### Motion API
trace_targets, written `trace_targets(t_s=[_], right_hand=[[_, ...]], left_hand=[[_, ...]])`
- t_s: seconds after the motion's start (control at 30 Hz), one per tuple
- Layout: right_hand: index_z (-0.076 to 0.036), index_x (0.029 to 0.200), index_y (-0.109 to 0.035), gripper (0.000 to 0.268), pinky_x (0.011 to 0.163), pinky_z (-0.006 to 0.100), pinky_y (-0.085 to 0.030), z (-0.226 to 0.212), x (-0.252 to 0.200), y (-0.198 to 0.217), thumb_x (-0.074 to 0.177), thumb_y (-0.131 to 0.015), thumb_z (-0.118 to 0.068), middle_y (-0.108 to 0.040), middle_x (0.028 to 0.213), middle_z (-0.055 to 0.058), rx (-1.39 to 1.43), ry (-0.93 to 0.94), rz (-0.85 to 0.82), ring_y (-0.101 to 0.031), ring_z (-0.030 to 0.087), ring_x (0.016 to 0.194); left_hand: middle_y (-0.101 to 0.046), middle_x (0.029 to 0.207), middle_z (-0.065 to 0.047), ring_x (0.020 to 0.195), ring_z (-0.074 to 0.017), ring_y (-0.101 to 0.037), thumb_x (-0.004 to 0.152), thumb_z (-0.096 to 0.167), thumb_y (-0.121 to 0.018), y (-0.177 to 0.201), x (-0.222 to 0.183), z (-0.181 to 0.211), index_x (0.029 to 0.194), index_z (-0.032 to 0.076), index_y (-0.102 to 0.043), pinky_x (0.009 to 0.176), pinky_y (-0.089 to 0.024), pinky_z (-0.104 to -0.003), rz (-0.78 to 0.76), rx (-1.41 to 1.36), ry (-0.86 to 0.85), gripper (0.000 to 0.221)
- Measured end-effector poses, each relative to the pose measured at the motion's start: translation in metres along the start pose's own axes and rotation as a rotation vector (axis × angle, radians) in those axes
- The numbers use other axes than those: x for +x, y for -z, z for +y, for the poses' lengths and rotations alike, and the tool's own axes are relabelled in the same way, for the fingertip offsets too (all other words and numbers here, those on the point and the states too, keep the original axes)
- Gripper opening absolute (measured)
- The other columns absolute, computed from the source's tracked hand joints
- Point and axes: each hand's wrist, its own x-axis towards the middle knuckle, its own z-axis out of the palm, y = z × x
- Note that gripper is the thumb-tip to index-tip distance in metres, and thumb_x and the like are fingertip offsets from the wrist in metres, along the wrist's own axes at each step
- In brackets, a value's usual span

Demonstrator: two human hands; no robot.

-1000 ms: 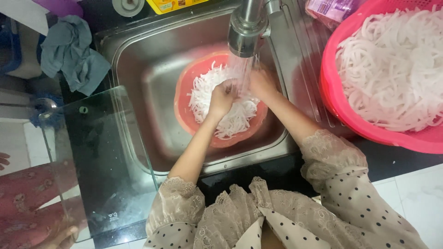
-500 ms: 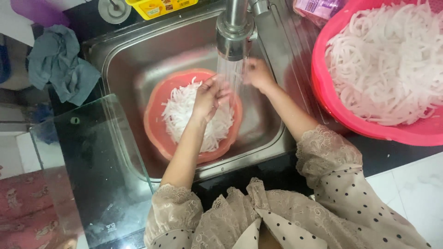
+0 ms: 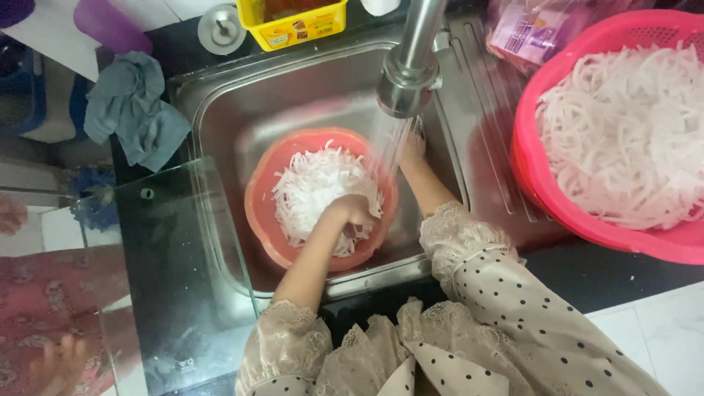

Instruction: Washing shredded food in a bowl under a running faucet in a sink, while another person wipes a cutting board nearby.

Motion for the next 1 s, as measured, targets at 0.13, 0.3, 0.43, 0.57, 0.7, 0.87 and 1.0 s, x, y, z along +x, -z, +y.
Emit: trace_targets(t_s=[0.13,0.3,0.43,0.57,0.7,0.87,1.0], right_hand=[[-0.003,0.107,-0.070,0.035,0.085,0.047,-0.050,0.003,0.003,-0.010,0.095,-0.044,-0.022,-0.071,0.110,0.015,0.105,0.006,0.042,-0.067,0.032,0.107],[-0.003,0.093,-0.074,0.028,0.070,0.040,-0.056,-0.025,-0.041,0.023,0.094,-0.050,-0.016,-0.074,0.096,0.017,0.405,-0.081,0.093,-0.071,0.033,0.095],[-0.018,0.136,-0.056,0.068,0.110,0.042,-0.037,-0.007,-0.010,0.038,0.087,-0.050,-0.066,-0.050,0.146,0.009,0.291,-0.009,-0.164,-0.046,0.027,0.136],[-0.010,0.145,-0.047,0.101,0.123,0.034,-0.022,-0.060,-0.073,0.130,0.076,-0.046,-0.083,-0.040,0.153,0.015,0.401,0.192,-0.323,-0.035,0.028,0.143],[-0.005,0.122,-0.064,0.037,0.088,0.036,-0.047,-0.010,-0.133,0.162,0.091,-0.066,-0.025,-0.062,0.105,0.013,0.766,0.978,-0.388,-0.054,0.026,0.097],[-0.013,0.115,-0.071,0.037,0.097,0.039,-0.050,0.008,-0.075,0.100,0.086,-0.074,-0.035,-0.070,0.114,0.009,0.901,0.523,-0.027,-0.066,0.025,0.108],[-0.008,0.110,-0.071,0.033,0.086,0.042,-0.053,0.018,-0.084,0.129,0.085,-0.065,-0.028,-0.071,0.106,0.015,0.962,0.319,0.224,-0.066,0.029,0.105]], left_hand=[[-0.072,0.105,-0.017,0.099,-0.0353,-0.070,0.072,0.069,-0.066,-0.028,0.005,0.012,0.112,0.004,-0.070,0.087,-0.057,-0.046,0.107,0.476,-0.106,0.076],[-0.073,0.098,-0.019,0.098,-0.0367,-0.070,0.063,0.030,-0.085,-0.057,0.050,0.007,0.112,0.000,-0.069,0.088,-0.056,-0.042,0.164,0.738,-0.209,0.059],[-0.070,0.099,-0.023,0.098,-0.0375,-0.069,0.083,0.029,-0.071,-0.072,0.093,0.003,0.115,-0.003,-0.064,0.084,-0.057,-0.043,0.395,0.446,-0.243,0.046],[-0.065,0.112,-0.034,0.110,-0.0457,-0.064,0.096,0.034,-0.054,-0.045,0.006,0.069,0.149,-0.010,-0.016,0.093,-0.051,-0.054,0.450,0.267,-0.261,0.079],[-0.069,0.108,-0.028,0.111,-0.0449,-0.063,0.094,0.037,-0.052,-0.034,0.034,0.054,0.124,-0.001,-0.063,0.096,-0.052,-0.050,0.408,0.035,-0.491,0.050],[-0.069,0.106,-0.025,0.094,-0.0331,-0.071,0.095,0.042,-0.056,-0.020,0.068,0.045,0.127,-0.002,-0.055,0.065,-0.062,-0.042,0.507,-0.767,-0.429,0.054],[-0.063,0.115,-0.032,0.098,-0.0401,-0.068,0.100,0.039,-0.053,0.011,0.036,0.030,0.138,-0.007,-0.036,0.081,-0.060,-0.046,0.375,-1.223,-0.679,0.062]])
